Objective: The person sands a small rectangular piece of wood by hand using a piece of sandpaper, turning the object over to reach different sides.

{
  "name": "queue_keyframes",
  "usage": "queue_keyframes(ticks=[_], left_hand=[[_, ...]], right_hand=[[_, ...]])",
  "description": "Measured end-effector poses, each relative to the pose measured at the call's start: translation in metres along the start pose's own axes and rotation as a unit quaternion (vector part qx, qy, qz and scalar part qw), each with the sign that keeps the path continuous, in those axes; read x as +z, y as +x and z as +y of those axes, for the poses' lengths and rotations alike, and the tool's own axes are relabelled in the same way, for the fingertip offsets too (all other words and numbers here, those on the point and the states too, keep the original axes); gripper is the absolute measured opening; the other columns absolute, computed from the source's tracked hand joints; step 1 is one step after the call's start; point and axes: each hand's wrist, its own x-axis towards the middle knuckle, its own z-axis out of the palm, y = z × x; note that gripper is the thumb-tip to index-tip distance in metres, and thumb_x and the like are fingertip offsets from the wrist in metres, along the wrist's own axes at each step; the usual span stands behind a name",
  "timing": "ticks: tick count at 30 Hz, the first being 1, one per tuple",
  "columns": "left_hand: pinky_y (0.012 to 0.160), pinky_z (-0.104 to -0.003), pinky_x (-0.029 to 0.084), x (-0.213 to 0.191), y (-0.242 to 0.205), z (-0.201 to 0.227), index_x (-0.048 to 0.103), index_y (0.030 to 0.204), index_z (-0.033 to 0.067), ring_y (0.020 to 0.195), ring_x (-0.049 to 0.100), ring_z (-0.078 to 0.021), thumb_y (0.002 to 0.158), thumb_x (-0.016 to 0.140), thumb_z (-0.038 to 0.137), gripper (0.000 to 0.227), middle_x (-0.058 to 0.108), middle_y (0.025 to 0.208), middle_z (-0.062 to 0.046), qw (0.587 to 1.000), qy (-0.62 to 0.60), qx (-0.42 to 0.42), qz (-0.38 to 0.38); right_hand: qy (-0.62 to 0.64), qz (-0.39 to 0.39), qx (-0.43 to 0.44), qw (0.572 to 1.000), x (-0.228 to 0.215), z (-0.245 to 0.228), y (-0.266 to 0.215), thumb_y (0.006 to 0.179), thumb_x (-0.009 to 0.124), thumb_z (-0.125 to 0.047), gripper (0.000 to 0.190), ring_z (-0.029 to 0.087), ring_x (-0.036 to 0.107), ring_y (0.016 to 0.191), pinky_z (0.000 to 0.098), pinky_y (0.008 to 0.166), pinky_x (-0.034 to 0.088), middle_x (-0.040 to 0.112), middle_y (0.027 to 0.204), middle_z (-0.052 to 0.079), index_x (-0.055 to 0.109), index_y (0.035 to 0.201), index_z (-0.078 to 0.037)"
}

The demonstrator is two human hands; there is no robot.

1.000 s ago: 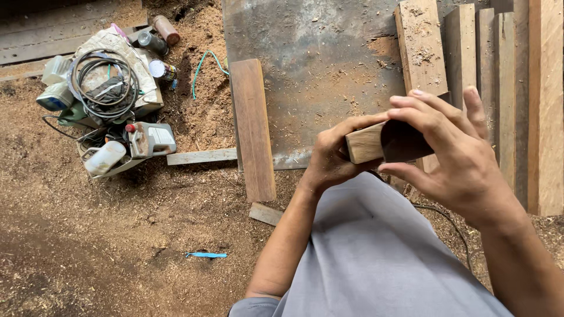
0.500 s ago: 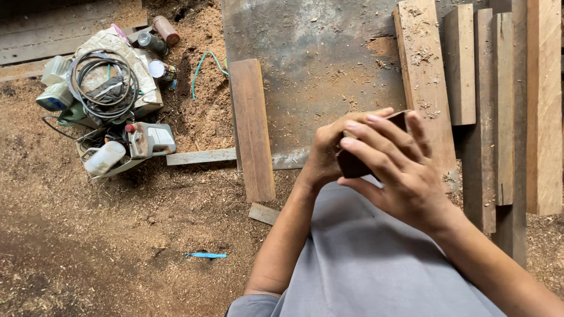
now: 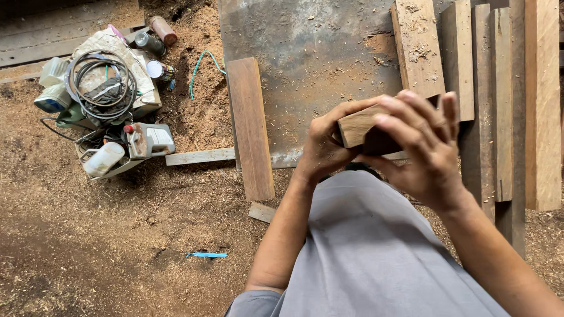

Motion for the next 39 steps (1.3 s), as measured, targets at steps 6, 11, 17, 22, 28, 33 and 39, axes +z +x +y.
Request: queue_keyframes(ticks=[6, 11, 17, 22, 28, 33, 39], left_hand=[[0.109, -0.029, 0.059, -0.004, -0.005, -0.006, 0.063, 0.136, 0.0094, 0.124, 0.07, -0.0152, 0.091, 0.081, 0.004, 0.048, 0.068, 0.139, -0.008, 0.995, -0.071, 0.045, -0.046], [0.106, -0.031, 0.06, 0.003, -0.012, -0.009, 0.061, 0.137, 0.0077, 0.119, 0.071, -0.0184, 0.081, 0.089, 0.012, 0.062, 0.069, 0.135, -0.01, 0.998, -0.002, 0.055, -0.015], [0.096, -0.03, 0.062, 0.002, -0.017, -0.016, 0.065, 0.128, 0.0087, 0.108, 0.076, -0.0167, 0.083, 0.086, 0.011, 0.05, 0.075, 0.118, -0.007, 0.998, 0.012, 0.043, -0.034], [0.1, -0.034, 0.06, 0.005, -0.02, -0.008, 0.064, 0.13, 0.006, 0.114, 0.073, -0.0221, 0.079, 0.087, 0.013, 0.057, 0.071, 0.126, -0.01, 0.997, 0.036, 0.072, -0.016], [0.104, -0.035, 0.057, 0.006, -0.023, -0.01, 0.065, 0.127, 0.0077, 0.115, 0.071, -0.0243, 0.082, 0.087, 0.012, 0.051, 0.071, 0.122, -0.009, 0.995, 0.039, 0.091, -0.019], [0.101, -0.035, 0.058, 0.009, -0.024, -0.003, 0.066, 0.128, 0.007, 0.111, 0.074, -0.0225, 0.078, 0.091, 0.019, 0.057, 0.073, 0.122, -0.008, 0.996, 0.057, 0.057, -0.024], [0.098, -0.032, 0.06, 0.004, -0.019, -0.011, 0.066, 0.121, 0.0077, 0.109, 0.074, -0.0214, 0.081, 0.084, 0.015, 0.044, 0.072, 0.122, -0.008, 0.995, 0.049, 0.089, -0.019]], right_hand=[[0.015, -0.035, -0.047, 0.998, 0.006, -0.019, 0.006, 0.086, 0.09, -0.039, 0.074, 0.027, 0.044, 0.146, 0.0456, 0.131, 0.009, 0.057, 0.15, 0.009, 0.052, 0.145, -0.016], [0.043, -0.015, 0.01, 0.999, -0.013, 0.003, 0.007, 0.089, 0.087, -0.038, 0.076, 0.025, 0.043, 0.153, 0.0439, 0.137, 0.01, 0.054, 0.155, 0.006, 0.047, 0.147, -0.012], [0.035, -0.091, -0.018, 0.995, -0.014, -0.034, 0.01, 0.079, 0.089, -0.037, 0.078, 0.028, 0.044, 0.145, 0.0465, 0.128, 0.012, 0.057, 0.148, 0.011, 0.053, 0.144, -0.011], [0.061, -0.106, 0.11, 0.986, -0.055, -0.013, 0.026, 0.076, 0.083, -0.04, 0.08, 0.022, 0.043, 0.151, 0.0436, 0.136, 0.016, 0.057, 0.149, 0.004, 0.051, 0.145, -0.015], [0.076, -0.227, 0.02, 0.971, -0.039, -0.028, 0.029, 0.068, 0.086, -0.042, 0.088, 0.027, 0.043, 0.141, 0.0528, 0.123, 0.012, 0.055, 0.148, 0.009, 0.052, 0.144, -0.013], [0.033, -0.201, 0.09, 0.975, -0.061, -0.008, 0.036, 0.067, 0.082, -0.042, 0.086, 0.022, 0.042, 0.148, 0.0504, 0.13, 0.017, 0.054, 0.151, 0.005, 0.051, 0.144, -0.018], [0.09, -0.21, 0.038, 0.973, -0.043, -0.025, 0.033, 0.069, 0.084, -0.038, 0.084, 0.026, 0.042, 0.145, 0.0544, 0.124, 0.02, 0.052, 0.151, 0.009, 0.051, 0.143, -0.015]])
